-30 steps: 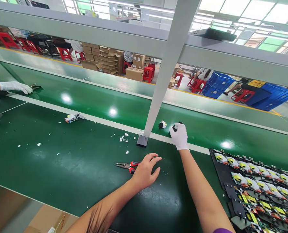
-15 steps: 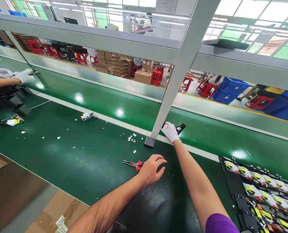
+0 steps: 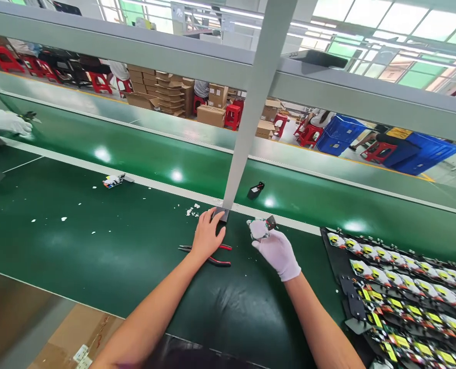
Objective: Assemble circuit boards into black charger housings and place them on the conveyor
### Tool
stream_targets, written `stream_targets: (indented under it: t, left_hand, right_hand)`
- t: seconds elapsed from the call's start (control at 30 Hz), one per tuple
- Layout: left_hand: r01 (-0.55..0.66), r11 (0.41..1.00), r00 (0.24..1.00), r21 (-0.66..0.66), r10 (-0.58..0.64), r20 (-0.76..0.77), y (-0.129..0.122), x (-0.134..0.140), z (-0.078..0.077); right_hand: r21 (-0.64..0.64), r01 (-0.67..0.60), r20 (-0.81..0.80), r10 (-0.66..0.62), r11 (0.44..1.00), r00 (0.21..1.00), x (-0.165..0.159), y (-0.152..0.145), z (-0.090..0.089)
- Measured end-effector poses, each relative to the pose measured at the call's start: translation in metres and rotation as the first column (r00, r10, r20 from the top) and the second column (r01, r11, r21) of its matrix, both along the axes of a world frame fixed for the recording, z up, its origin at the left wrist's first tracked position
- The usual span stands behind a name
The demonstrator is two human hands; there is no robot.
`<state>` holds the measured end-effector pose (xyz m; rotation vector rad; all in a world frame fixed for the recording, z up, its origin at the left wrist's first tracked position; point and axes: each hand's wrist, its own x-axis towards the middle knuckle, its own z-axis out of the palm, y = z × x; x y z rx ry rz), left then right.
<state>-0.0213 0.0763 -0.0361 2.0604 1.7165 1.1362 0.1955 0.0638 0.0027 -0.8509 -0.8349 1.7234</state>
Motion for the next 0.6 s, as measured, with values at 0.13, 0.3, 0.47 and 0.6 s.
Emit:
stream_targets:
  t: [0.13,0.3,0.47,0.6]
  left_hand:
    - [-0.023,0.988,0.968,-0.156,-0.017,-0.249,-0.001,0.006,0.005]
    - [-0.059,0.966,0.92,-0.253,-0.046,-0.389,0.008,0.02,0.015]
    - [-0.043,0.952,0.919,-0.303,-0.081,-0.386,0.027,0.017,0.025]
    - [-0.009,0.932,0.945,-0.363,-0.111,-0.309,0.032,0.008,0.032]
  right_hand:
    - [-0.076,-0.059,-0.163,0.046,0.995,0.986,-0.003,-0.033,0.001]
    - [-0.145,-0.089,-0.26,0.049,0.985,0.964,-0.007,-0.05,0.007]
    - [-0.102,-0.06,-0.278,0.029,0.993,0.96,-0.006,-0.057,0.009]
    - [-0.044,-0.021,-0.253,0.009,0.999,0.968,-0.002,-0.063,0.007]
